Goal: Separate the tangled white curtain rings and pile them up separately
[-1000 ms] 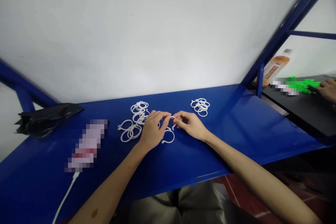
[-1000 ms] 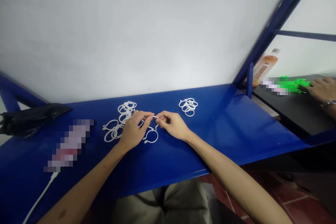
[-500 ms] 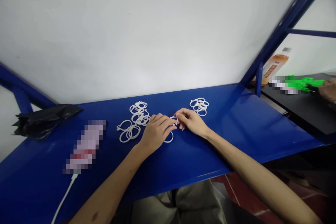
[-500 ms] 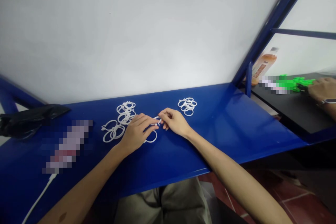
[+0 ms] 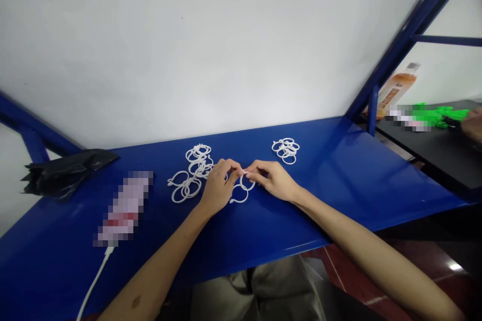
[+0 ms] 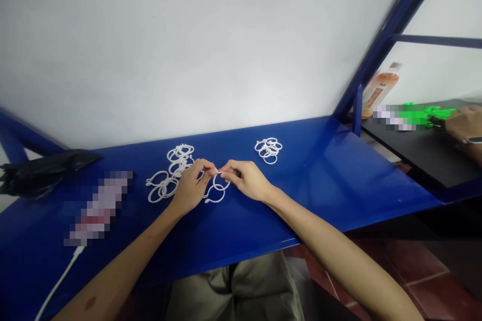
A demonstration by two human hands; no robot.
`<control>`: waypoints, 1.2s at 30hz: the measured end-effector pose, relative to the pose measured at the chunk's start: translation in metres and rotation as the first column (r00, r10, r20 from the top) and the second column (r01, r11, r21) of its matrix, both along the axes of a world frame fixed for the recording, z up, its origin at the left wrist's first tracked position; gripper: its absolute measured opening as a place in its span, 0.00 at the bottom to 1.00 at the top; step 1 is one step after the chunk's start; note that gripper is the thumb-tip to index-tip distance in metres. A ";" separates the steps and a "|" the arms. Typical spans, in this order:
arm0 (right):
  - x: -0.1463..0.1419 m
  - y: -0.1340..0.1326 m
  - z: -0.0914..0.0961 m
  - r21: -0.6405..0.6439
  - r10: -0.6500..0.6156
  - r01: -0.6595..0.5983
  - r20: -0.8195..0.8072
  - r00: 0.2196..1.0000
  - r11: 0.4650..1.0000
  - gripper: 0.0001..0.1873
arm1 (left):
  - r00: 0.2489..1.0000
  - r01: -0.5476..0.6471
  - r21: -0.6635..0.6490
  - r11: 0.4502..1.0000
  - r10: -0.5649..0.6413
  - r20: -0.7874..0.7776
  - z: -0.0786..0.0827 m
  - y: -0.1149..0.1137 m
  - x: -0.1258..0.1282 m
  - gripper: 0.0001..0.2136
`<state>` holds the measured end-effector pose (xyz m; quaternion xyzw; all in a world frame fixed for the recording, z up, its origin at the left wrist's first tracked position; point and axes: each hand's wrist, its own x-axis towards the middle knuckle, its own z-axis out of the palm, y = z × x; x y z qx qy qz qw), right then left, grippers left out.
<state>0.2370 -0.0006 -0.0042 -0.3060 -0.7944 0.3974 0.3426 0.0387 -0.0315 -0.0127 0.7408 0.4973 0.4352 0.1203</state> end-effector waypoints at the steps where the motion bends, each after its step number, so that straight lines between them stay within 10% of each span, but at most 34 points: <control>1: 0.000 0.000 0.000 0.035 -0.001 0.001 0.015 1.000 0.999 0.10 | 1.000 0.004 0.001 1.000 -0.004 -0.001 0.000 0.000 0.000 0.18; 18: 0.009 0.003 0.003 0.397 0.082 -0.162 0.212 0.974 0.903 0.15 | 0.996 -0.012 -0.060 0.998 0.006 -0.094 -0.005 0.000 0.002 0.09; 22: 0.033 0.026 0.008 0.470 -0.225 0.113 0.189 0.956 0.875 0.15 | 0.978 -0.048 -0.063 0.997 0.034 -0.206 0.001 0.000 0.002 0.10; 26: 0.081 0.059 0.003 0.481 -0.699 0.563 0.164 0.696 0.673 0.16 | 0.906 0.024 -0.100 0.995 -0.064 -0.417 0.008 -0.008 -0.003 0.22; 30: 0.114 0.078 -0.009 0.408 -0.755 0.636 0.375 0.538 0.655 0.14 | 0.845 0.083 -0.175 0.981 -0.162 -0.510 0.010 -0.013 -0.010 0.32; 36: 0.119 0.081 -0.016 0.346 -0.734 0.660 0.457 0.502 0.667 0.10 | 0.818 0.131 -0.190 0.973 -0.214 -0.533 0.009 -0.013 -0.015 0.26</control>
